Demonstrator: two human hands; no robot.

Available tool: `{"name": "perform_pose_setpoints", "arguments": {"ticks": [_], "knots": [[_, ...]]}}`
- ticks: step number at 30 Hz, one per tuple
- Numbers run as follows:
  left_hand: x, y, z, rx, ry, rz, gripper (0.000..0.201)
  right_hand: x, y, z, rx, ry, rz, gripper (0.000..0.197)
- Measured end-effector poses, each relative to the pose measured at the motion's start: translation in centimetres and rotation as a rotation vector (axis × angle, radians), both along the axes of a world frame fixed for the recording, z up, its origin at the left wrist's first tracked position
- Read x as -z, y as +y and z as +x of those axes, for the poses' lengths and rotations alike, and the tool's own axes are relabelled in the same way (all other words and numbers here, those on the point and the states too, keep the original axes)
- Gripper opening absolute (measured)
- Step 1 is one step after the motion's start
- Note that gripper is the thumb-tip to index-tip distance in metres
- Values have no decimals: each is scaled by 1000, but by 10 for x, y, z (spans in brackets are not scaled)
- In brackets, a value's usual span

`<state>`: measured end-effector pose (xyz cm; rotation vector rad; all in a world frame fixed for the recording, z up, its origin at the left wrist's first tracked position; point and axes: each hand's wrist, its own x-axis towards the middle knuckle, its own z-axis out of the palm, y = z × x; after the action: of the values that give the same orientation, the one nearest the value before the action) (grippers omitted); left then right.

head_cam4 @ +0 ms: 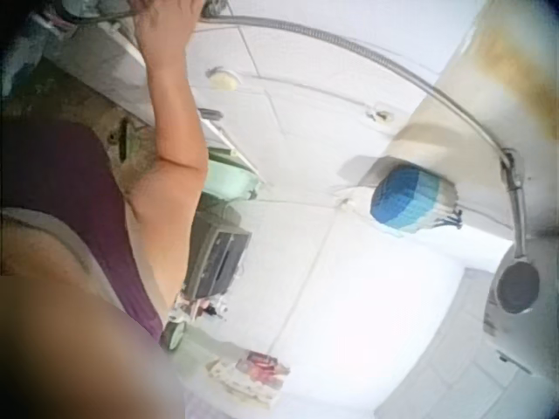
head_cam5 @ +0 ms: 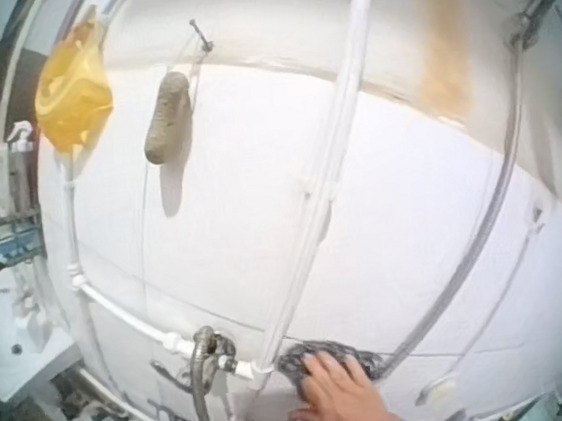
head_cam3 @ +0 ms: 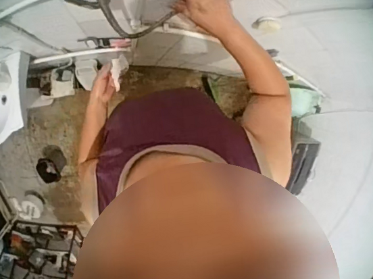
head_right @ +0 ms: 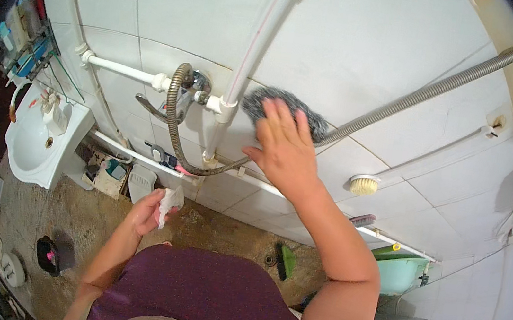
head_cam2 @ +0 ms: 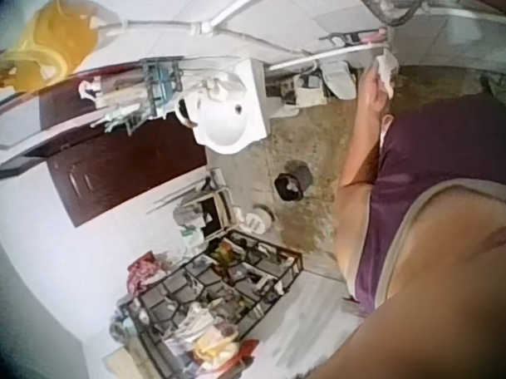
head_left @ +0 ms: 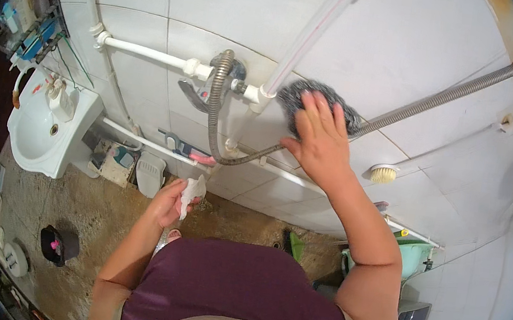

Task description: The person scrubs a white PVC pipe and a metal shower hose in a bathroom using a steel wool pad and a white cloth. They alternate between scrubbing the pipe and the hose, focusing on the joints and the length of the hose.

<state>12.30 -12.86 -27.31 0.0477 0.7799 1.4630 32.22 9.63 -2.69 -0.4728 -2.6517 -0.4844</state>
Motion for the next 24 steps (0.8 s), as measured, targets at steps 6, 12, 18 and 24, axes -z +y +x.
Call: {"name": "perform_pose_setpoints", "arguments": {"ticks": [6, 12, 18, 24], "knots": [[3, -12, -9, -75, -51, 31, 27, -3, 0, -13, -70, -12, 49, 47], [12, -9, -8, -65, -66, 9, 27, -16, 5, -33, -145, -56, 124, 45], [17, -9, -21, -78, -15, -23, 26, 11, 2, 40, 120, -101, 116, 50], [16, -2, -24, -44, 6, -37, 29, -2, -3, -12, 26, 2, 81, 52]]}}
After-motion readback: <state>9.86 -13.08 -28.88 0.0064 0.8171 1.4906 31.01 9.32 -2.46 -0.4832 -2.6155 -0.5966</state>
